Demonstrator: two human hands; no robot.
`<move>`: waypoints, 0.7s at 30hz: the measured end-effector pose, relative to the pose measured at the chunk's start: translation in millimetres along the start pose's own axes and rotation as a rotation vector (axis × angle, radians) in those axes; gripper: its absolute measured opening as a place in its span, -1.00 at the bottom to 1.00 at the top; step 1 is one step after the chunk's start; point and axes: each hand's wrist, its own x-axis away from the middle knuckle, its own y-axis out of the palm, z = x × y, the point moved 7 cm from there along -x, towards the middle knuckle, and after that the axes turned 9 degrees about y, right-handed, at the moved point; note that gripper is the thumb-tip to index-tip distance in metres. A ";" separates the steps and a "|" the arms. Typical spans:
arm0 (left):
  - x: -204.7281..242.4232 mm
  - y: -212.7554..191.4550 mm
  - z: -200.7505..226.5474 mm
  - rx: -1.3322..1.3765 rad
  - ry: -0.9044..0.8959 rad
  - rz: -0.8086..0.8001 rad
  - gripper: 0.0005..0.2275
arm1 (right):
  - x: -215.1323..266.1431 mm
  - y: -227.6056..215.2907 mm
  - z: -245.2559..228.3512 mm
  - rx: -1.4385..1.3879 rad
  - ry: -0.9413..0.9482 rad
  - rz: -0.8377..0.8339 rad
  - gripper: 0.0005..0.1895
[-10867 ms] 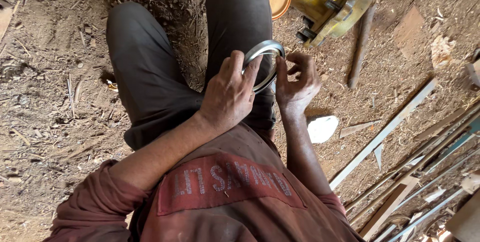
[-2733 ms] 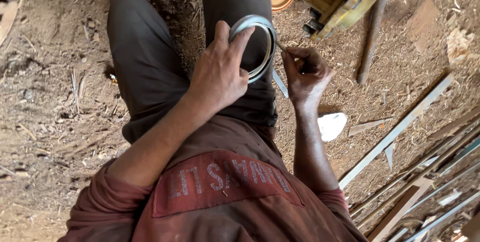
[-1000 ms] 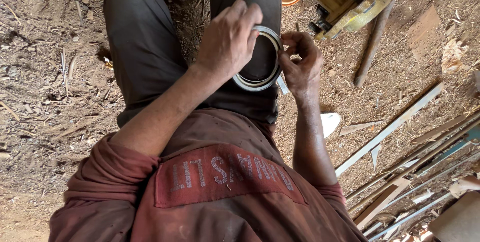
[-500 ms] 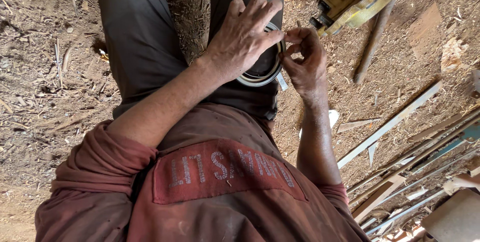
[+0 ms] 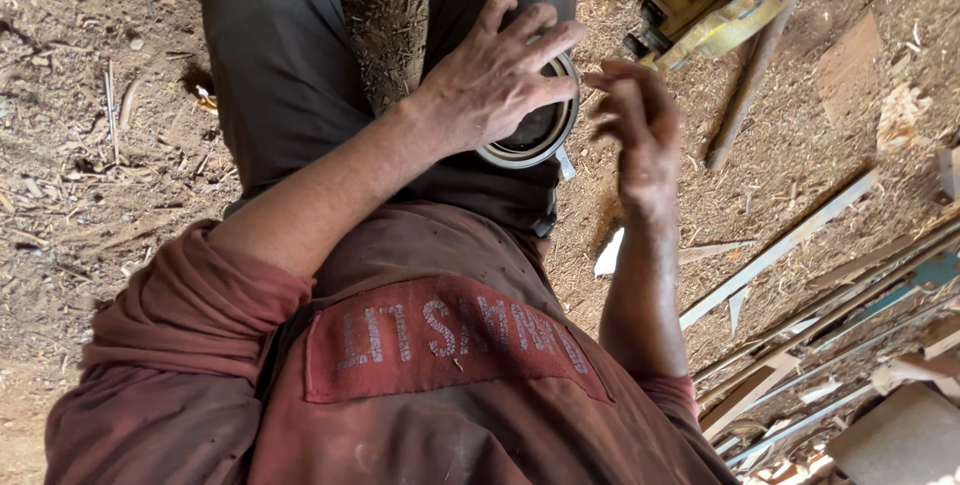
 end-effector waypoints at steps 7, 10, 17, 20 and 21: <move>-3.8 17.6 -5.3 0.068 0.013 -0.035 -0.81 | 29.9 -6.9 -44.1 0.437 -0.450 -0.093 -0.70; -4.8 16.7 -7.3 0.043 0.011 -0.038 -0.80 | 38.2 16.1 -66.8 0.635 -0.590 -0.168 -0.61; -0.5 4.7 -10.6 0.098 -0.021 0.009 -0.84 | 42.4 31.1 -87.0 0.971 -0.399 -0.308 -0.81; -2.1 3.0 -12.0 0.125 -0.018 0.037 -0.83 | 46.5 38.1 -90.7 0.882 -0.552 -0.342 -0.82; -2.5 3.2 -11.7 0.120 -0.012 0.041 -0.81 | 42.9 37.5 -87.7 0.846 -0.535 -0.316 -0.84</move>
